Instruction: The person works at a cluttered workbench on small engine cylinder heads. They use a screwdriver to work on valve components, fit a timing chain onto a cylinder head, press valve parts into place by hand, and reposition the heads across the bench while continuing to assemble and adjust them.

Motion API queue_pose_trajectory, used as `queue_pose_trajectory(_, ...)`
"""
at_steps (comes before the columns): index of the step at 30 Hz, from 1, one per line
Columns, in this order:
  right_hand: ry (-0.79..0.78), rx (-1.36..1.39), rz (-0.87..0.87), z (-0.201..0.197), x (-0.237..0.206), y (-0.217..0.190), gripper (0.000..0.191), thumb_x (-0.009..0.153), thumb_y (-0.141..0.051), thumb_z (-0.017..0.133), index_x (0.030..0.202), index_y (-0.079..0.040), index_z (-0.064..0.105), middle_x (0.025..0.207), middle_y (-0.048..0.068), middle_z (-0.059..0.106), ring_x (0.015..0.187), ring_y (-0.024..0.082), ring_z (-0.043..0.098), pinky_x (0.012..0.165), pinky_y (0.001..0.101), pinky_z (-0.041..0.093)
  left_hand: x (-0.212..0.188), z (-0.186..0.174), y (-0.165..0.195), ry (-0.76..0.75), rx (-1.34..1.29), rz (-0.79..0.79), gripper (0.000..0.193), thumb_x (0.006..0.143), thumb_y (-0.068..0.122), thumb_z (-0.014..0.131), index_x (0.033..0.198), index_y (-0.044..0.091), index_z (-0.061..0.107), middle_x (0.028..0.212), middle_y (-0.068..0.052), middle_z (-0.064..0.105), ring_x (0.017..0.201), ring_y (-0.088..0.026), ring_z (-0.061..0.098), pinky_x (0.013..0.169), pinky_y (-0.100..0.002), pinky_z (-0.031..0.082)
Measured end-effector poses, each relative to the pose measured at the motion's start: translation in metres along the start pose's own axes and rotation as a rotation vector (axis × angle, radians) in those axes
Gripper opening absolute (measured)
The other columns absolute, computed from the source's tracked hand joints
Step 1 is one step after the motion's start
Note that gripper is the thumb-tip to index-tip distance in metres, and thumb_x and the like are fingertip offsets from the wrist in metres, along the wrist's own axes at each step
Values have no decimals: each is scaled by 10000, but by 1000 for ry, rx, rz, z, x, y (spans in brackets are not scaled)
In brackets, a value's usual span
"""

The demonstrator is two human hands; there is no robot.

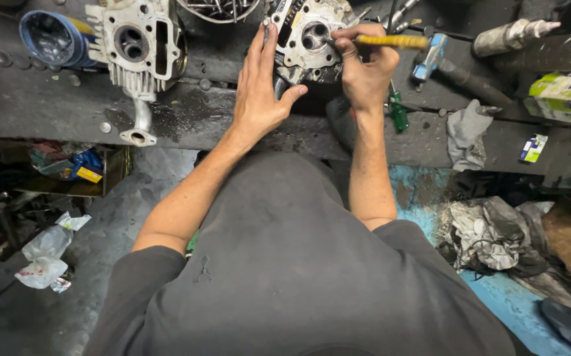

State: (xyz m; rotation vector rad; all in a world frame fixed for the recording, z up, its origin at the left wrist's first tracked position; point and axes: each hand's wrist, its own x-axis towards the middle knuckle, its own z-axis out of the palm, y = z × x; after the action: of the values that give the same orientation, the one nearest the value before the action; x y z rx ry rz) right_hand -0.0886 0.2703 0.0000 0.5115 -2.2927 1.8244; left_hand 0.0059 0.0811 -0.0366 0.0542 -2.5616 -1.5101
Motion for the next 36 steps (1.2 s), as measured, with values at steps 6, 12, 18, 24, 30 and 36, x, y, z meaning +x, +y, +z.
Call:
queue_pose_trajectory(6,-26,59,31,-3,3,5,150,1045,-76,765,1080,23,657,1040,110,758,929,149,699,869,258,564,0,0,-1,2,4,-5,1153,862,293,942,1679,126,144,1708,-217,221,1560,-423,322,1277,-489,328)
queue_pose_trajectory(12,-29,15,31,-2,5,7,135,1057,-95,738,1072,19,666,1024,100,762,927,148,718,873,262,584,0,0,0,13,-1,1,1151,860,291,938,1678,122,147,1710,-214,219,1563,-423,318,1280,-492,323)
queue_pose_trajectory(18,-16,46,27,0,3,3,156,1053,-107,732,1074,20,645,1035,103,760,972,155,725,896,275,583,0,-1,1,-1,-13,-11,1142,860,292,934,1673,108,153,1710,-217,207,1561,-423,307,1277,-497,313)
queue_pose_trajectory(24,-11,-9,18,1,5,2,142,1060,-103,739,1081,17,665,1026,101,767,934,140,709,868,269,575,0,0,0,14,-10,6,1134,861,307,932,1669,107,162,1706,-220,217,1553,-426,316,1274,-495,316)
queue_pose_trajectory(30,-43,71,0,-2,8,7,144,1055,-94,721,1074,14,628,1017,97,763,969,147,742,905,289,612,-2,1,-3,43,2,27,1129,859,324,941,1666,107,183,1693,-220,242,1544,-428,330,1264,-490,325)
queue_pose_trajectory(36,-105,52,-13,-5,12,13,99,1063,-34,707,1073,20,624,1017,106,769,978,158,752,911,295,615,-5,0,4,119,-23,32,1019,828,313,928,1606,81,312,1633,-204,343,1492,-404,401,1230,-464,374)
